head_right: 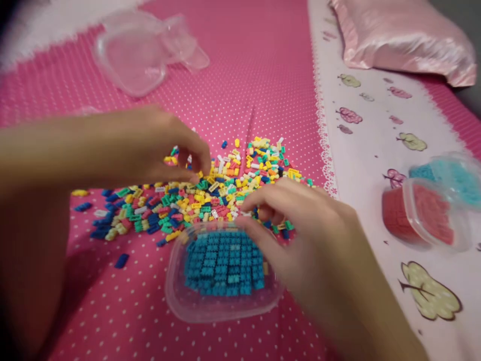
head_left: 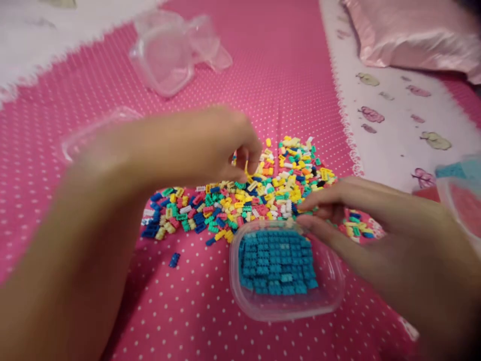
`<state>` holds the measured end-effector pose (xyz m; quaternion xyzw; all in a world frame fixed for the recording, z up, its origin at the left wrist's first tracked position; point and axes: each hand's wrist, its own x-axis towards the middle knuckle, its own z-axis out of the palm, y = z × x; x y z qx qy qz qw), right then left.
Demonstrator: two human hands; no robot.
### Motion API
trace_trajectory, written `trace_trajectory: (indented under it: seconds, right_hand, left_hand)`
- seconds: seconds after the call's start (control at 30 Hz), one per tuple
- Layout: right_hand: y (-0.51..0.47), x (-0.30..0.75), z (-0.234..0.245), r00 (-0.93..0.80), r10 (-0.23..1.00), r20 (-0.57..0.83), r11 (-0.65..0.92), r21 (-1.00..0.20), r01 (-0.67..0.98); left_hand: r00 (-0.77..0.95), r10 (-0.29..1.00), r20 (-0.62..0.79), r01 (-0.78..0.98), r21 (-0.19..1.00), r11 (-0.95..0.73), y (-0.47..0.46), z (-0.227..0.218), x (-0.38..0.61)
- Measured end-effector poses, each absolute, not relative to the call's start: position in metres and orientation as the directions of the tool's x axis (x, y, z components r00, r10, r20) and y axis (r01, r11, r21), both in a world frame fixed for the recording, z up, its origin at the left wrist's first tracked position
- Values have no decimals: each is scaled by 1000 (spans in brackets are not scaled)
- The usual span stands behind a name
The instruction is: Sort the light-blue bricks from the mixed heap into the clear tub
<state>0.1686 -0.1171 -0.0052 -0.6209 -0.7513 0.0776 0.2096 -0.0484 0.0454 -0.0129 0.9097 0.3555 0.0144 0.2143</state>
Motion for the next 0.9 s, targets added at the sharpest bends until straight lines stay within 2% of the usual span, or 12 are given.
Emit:
trace_trajectory:
  seconds: [0.1,0.17,0.23,0.37,0.43,0.53,0.67,0.73,0.83,0.9]
  right_hand:
    - [-99,178,-13,-94,978,188,185,-552,813]
    - [-91,182,-15,-92,983,161,176,-653,736]
    - [-89,182,-15,-105,983,148,179,-704,688]
    - [-90,179,-16,-146,984,106,180,-651,738]
    - [-87,183,-22,-150,980,133,200,-609,768]
    - [-81,194,-37,-101,963,252,235,-589,774]
    - [-76,204,-50,-55,942,331,241,-556,795]
    - [-75,207,-55,-62,939,338,250,-550,797]
    - [-74,209,-61,-89,938,335,271,-550,790]
    - [-72,210,-66,-96,935,342,282,-549,787]
  left_hand:
    - [827,537,-169,561,325,-761,41,7,-47]
    - [824,542,-163,566,288,-773,35,9,-44]
    - [834,523,-175,552,282,-785,31,6,-39]
    - [852,486,-195,523,282,-804,28,4,-33]
    - [828,530,-184,560,229,-796,29,9,-36]
    - [771,621,-142,637,145,-757,32,23,-52]
    - [647,752,-124,761,35,-648,31,46,-76]
    - [605,774,-185,793,48,-608,29,50,-81]
    - [637,688,-348,765,176,-619,31,48,-82]
    - [622,676,-396,777,207,-594,35,46,-86]
